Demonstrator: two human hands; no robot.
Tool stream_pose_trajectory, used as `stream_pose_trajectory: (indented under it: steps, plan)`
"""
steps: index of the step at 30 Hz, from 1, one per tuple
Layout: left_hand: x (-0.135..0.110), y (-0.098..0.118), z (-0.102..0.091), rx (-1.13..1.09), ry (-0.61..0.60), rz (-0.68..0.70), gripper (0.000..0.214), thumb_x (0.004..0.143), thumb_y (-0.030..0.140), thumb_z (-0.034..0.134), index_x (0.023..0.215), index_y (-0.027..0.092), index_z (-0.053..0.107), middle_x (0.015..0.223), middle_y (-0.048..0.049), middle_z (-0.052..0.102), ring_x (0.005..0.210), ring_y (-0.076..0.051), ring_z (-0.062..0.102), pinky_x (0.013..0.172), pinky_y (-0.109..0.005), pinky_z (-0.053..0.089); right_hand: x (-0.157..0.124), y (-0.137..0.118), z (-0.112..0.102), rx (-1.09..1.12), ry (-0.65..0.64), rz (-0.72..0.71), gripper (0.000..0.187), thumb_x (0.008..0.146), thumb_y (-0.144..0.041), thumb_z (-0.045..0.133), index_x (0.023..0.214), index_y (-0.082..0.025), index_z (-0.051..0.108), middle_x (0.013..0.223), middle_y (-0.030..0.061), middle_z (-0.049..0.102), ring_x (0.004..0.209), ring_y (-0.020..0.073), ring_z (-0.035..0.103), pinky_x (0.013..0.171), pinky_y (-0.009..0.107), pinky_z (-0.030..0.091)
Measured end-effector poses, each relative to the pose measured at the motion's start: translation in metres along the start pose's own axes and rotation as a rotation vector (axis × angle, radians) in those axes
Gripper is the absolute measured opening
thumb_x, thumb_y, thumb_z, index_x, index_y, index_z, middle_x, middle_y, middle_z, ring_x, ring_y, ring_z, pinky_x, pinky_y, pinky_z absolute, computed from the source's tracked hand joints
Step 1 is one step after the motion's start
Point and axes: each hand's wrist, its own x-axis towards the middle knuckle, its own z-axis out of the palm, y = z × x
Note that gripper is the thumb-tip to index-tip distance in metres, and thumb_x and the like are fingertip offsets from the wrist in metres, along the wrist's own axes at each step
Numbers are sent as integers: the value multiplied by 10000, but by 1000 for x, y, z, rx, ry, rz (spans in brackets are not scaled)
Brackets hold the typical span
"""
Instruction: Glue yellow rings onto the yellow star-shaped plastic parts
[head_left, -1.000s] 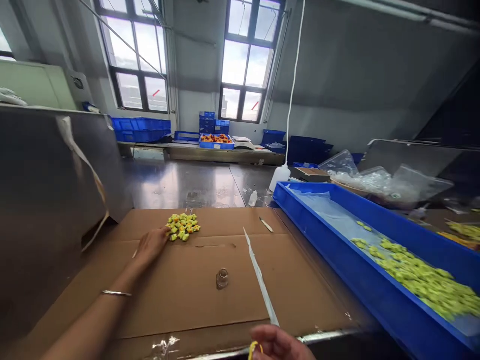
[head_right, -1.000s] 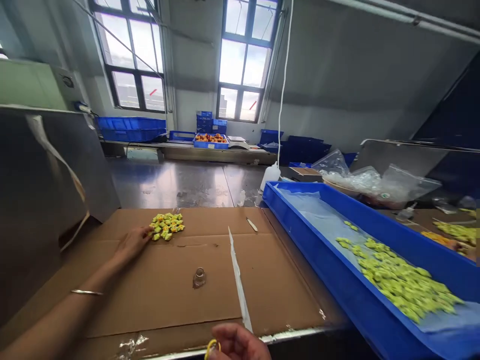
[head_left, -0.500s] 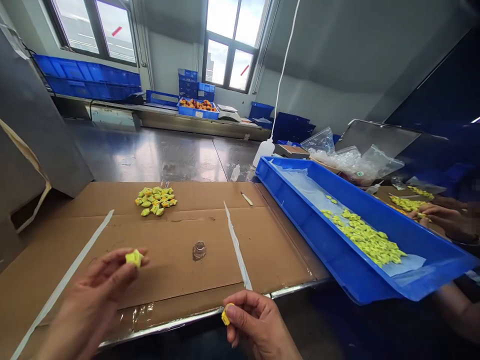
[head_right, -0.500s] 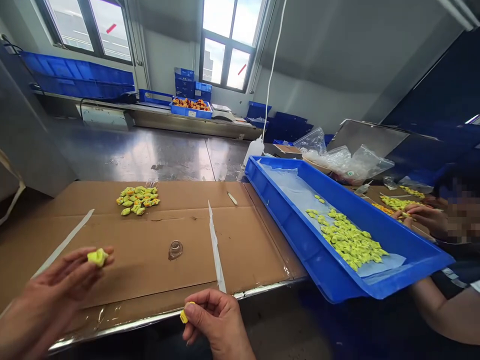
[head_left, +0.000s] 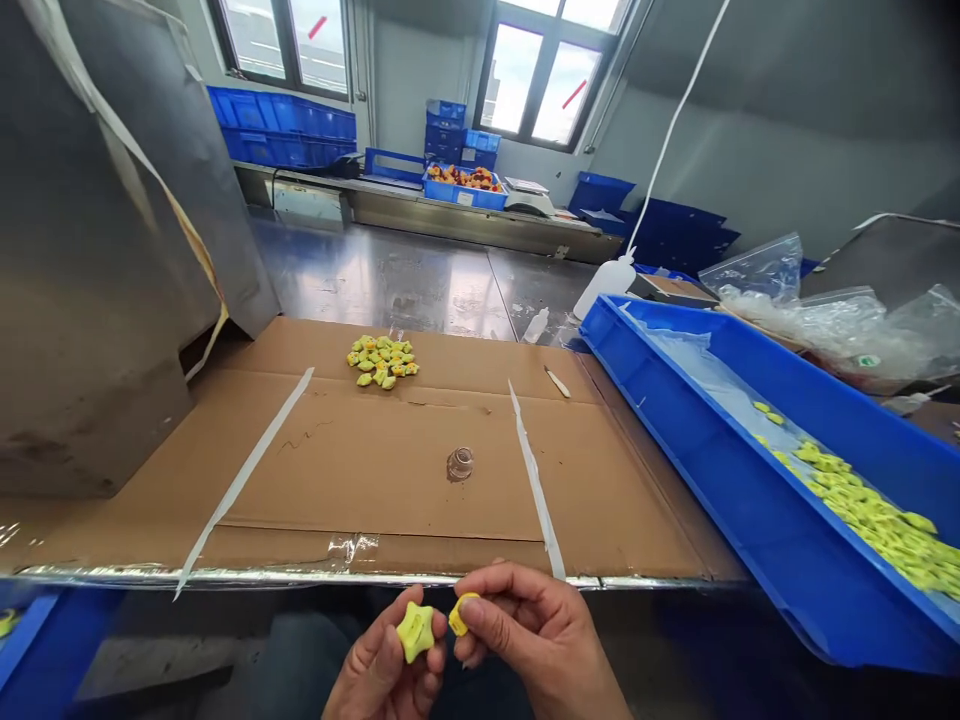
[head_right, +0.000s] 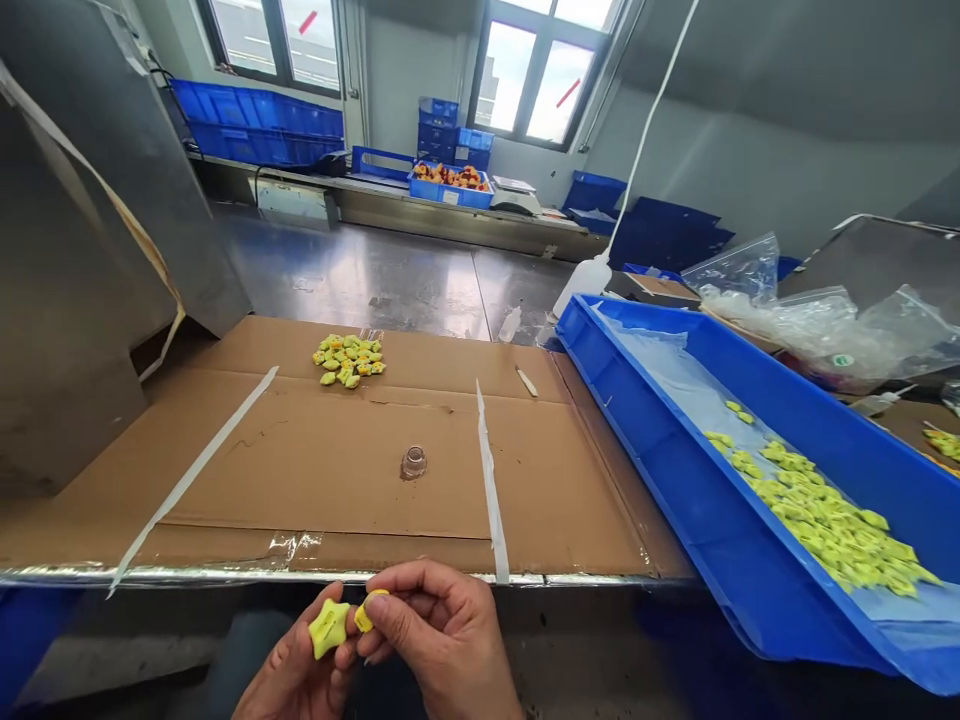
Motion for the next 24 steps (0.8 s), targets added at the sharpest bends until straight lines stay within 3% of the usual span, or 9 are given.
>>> stream_pose_trajectory:
  steps: [6,16,21,24]
  plan:
    - [-6,1,2,17,-69,18,294,463,293,862,722,185,773,591,-68,739,458,-84,636,486,-119,518,-1,2,5,-44,-20,3,217,645,-307,821,739,-142,717,560,6,660,503,90,607,502,159,481]
    - [-6,2,1,51,-117,-13,281,515,307,845,772,221,773,639,-85,739,487,-94,641,496,-139,519,2,6,5,-9,-43,61,236,664,-303,810,764,-120,701,520,25,664,476,90,587,492,166,463]
    - [-11,4,6,102,-64,-9,328,417,206,889,724,204,775,664,-70,758,581,-122,684,581,-145,546,7,9,-3,58,-61,167,257,690,-309,792,788,-100,678,565,29,653,483,85,581,496,164,456]
    - [-12,2,9,144,-53,61,406,363,218,904,744,161,775,761,-66,769,597,-131,674,534,-135,538,9,11,-7,108,-86,203,260,713,-316,773,819,-106,664,580,20,638,497,106,599,508,189,476]
